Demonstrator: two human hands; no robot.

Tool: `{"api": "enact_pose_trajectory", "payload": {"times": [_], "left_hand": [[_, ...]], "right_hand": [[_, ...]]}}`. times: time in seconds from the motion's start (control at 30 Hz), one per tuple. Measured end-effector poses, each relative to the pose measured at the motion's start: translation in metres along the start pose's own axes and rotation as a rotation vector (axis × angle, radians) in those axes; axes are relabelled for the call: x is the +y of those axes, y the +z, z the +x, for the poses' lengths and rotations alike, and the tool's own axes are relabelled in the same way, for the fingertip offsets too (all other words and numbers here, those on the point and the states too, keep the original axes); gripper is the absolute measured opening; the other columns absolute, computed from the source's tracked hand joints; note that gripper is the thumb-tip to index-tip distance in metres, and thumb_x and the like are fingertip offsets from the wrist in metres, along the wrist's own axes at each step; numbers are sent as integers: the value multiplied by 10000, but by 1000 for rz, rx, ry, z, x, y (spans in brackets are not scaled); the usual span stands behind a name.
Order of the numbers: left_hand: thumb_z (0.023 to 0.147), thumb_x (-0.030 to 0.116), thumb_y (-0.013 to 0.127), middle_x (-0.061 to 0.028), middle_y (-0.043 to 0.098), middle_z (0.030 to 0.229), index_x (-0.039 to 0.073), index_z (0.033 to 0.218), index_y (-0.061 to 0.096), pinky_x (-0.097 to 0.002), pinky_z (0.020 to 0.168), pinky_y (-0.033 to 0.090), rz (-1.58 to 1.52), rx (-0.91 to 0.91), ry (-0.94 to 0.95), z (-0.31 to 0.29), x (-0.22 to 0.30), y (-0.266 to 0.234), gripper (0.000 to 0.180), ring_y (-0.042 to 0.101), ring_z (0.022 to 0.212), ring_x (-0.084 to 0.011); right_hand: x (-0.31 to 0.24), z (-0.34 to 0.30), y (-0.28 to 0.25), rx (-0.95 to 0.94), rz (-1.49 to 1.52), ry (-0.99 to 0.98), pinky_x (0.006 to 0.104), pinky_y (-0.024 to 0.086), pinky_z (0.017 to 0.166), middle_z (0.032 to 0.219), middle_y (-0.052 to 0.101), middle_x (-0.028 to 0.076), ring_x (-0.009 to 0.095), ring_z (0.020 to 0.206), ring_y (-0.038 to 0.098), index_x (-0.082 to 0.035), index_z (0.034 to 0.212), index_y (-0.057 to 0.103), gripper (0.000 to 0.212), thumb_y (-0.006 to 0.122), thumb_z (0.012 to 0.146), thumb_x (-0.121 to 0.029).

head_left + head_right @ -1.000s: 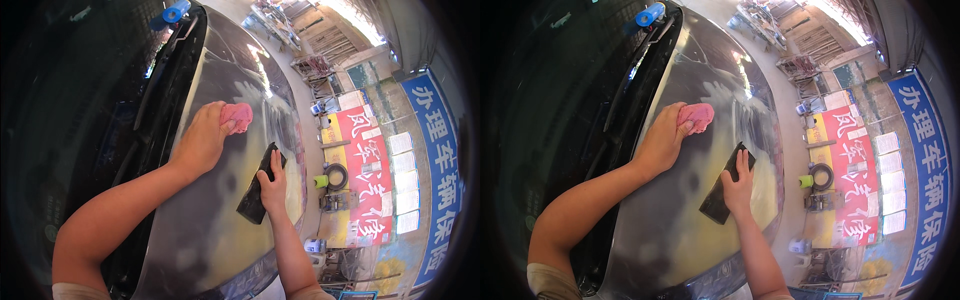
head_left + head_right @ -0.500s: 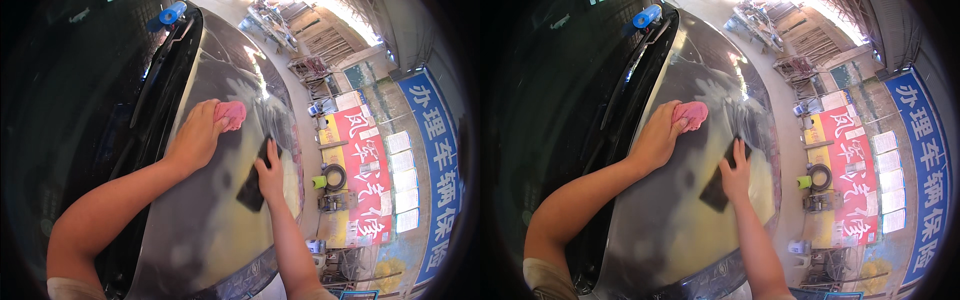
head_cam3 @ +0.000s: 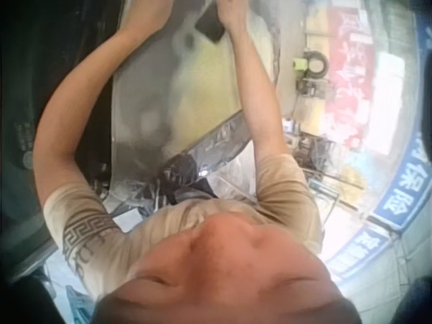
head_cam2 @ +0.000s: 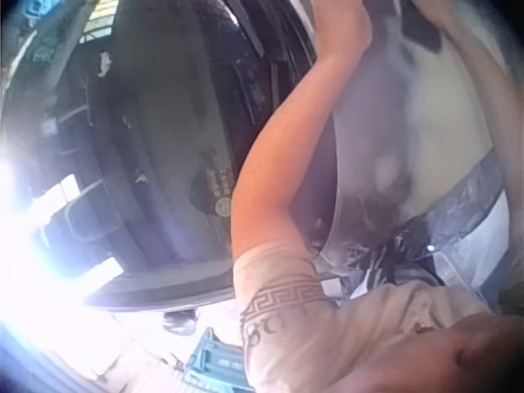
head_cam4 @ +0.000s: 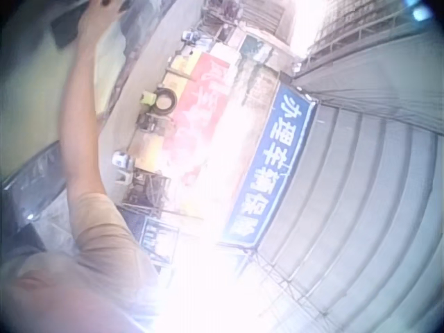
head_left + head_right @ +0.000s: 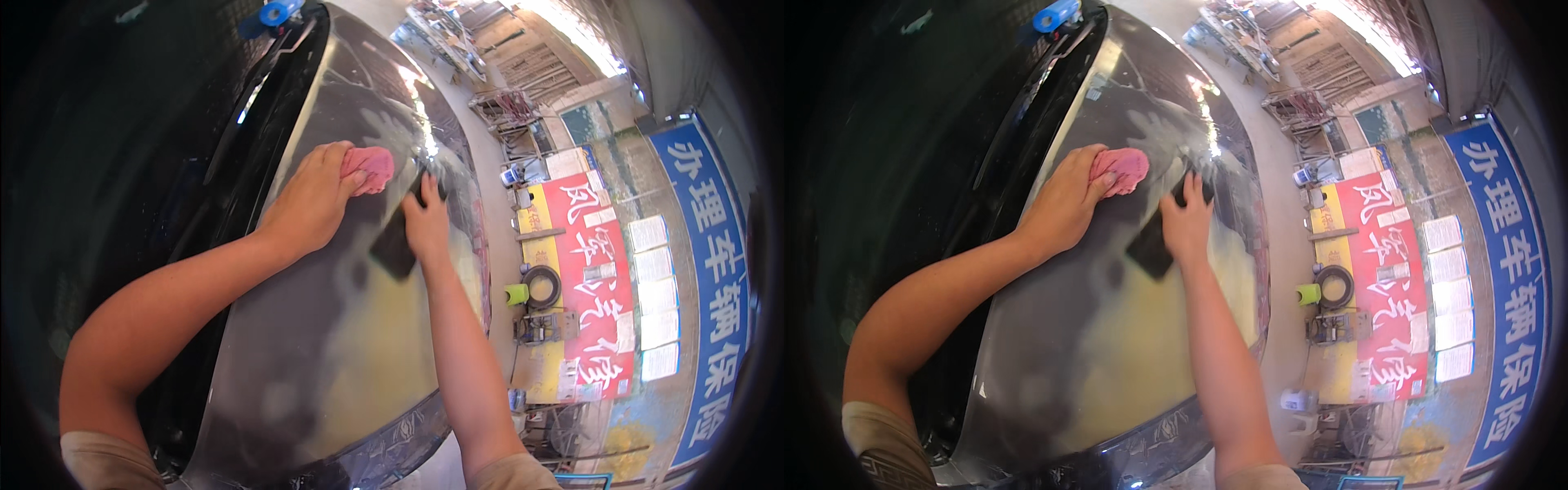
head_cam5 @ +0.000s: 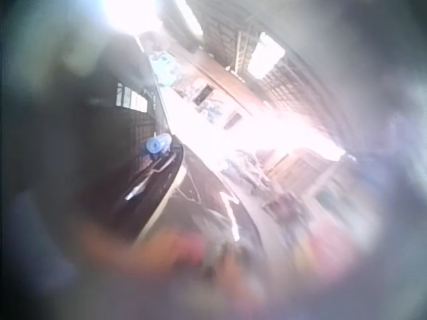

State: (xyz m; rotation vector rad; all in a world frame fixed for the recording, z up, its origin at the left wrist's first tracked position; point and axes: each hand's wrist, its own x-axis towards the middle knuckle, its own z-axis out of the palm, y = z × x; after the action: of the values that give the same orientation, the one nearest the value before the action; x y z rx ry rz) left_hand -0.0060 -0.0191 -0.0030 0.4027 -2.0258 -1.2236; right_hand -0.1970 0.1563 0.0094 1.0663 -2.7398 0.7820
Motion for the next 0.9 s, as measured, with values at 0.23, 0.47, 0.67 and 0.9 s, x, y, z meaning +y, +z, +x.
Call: {"api": "enact_pose_trajectory", "payload": {"times": [0.23, 0.47, 0.67, 0.9], "left_hand": [[1156, 295, 574, -263, 580, 1507, -38, 1512, 512, -487, 1215, 434, 8, -32, -53, 0, 9, -2, 492, 532, 1441, -436], [1153, 264, 575, -273, 617, 1416, -49, 1471, 530, -484, 1151, 464, -17, -22, 3, -1, 4, 11, 449, 591, 1337, -458], [1146, 268, 589, -274, 619, 1414, -45, 1468, 537, -488, 1152, 464, 43, 28, 33, -1, -4, -1, 452, 592, 1340, -464], [1151, 269, 583, -269, 612, 1442, -48, 1491, 528, -479, 1166, 461, 60, 25, 6, -5, 2, 5, 468, 589, 1352, -459]], "right_hand": [[4, -135, -54, 53, -5, 98, 521, 305, 1323, 1711, 439, 320, 505, 1570, 410, 48, 1631, 494, 768, 689, 944, -234], [-18, 33, 13, -16, -254, 12, 628, 176, 1351, 1711, 435, 317, 426, 1644, 338, 77, 1560, 547, 730, 571, 1026, -420], [-3, -78, -22, 27, 18, -16, 523, 222, 1360, 1754, 383, 298, 482, 1633, 340, 26, 1659, 465, 779, 666, 978, -294], [46, -121, -51, 86, -19, 98, 531, 322, 1312, 1738, 409, 304, 497, 1585, 401, 22, 1664, 466, 788, 682, 955, -245]]}}
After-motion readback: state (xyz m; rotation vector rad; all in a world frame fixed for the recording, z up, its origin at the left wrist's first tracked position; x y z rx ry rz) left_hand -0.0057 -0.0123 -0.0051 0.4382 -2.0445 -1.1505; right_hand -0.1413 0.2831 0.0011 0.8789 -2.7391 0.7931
